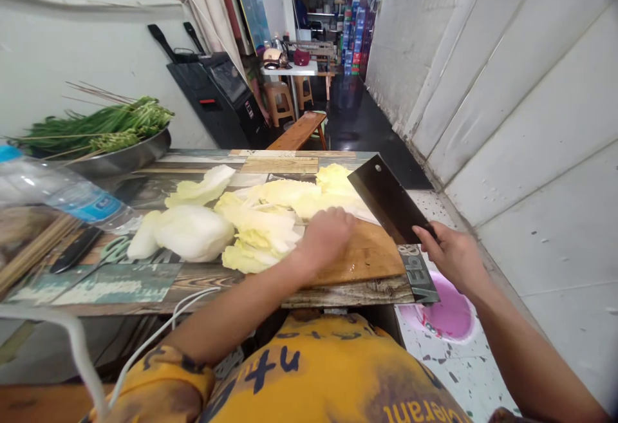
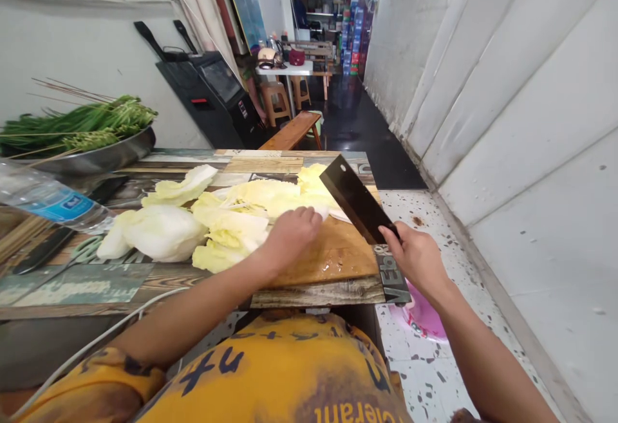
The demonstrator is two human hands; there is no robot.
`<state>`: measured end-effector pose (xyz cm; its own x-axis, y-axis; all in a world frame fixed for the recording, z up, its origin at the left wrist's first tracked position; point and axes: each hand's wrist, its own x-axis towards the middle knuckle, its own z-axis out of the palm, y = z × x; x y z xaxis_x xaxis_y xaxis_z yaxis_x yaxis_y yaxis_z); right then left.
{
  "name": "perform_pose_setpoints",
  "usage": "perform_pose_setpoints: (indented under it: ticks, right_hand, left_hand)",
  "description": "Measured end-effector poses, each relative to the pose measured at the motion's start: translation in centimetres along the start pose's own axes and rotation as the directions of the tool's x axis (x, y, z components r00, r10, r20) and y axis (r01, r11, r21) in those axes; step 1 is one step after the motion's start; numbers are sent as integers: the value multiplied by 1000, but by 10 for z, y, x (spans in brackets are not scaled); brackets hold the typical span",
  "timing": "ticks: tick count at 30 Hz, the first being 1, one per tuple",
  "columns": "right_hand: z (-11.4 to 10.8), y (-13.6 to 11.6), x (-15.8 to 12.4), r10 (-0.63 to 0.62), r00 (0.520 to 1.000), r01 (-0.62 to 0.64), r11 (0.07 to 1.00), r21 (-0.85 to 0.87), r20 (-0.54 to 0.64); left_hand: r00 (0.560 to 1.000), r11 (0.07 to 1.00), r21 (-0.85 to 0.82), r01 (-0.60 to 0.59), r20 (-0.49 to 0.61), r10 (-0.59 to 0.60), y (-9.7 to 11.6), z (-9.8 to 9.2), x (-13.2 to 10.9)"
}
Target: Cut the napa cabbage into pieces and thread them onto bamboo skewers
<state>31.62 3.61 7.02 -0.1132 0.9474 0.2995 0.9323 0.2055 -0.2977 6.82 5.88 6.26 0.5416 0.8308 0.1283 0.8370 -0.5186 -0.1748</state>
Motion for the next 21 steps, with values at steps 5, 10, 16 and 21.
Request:
perform_pose_setpoints:
  ticks: [5, 10, 16, 21]
  right_hand:
    - [2, -7, -1, -94, 996, 93, 992, -90, -9]
    - [6, -11, -10, -234, 971, 238, 920, -310, 51]
    - [6, -10, -18, -194, 964, 248, 903, -350, 181]
    - [6, -13, -18, -150, 964, 220, 914, -342, 219]
  left_hand:
    - [990, 991, -38, -132, -46, 130, 54, 27, -12]
    - [980, 984, -28, -175, -104, 172, 50, 34, -22]
    - [916, 923, -51, -381, -160, 369, 12, 33, -29]
    - [913, 909, -140, -393, -175, 368, -19, 41, -37]
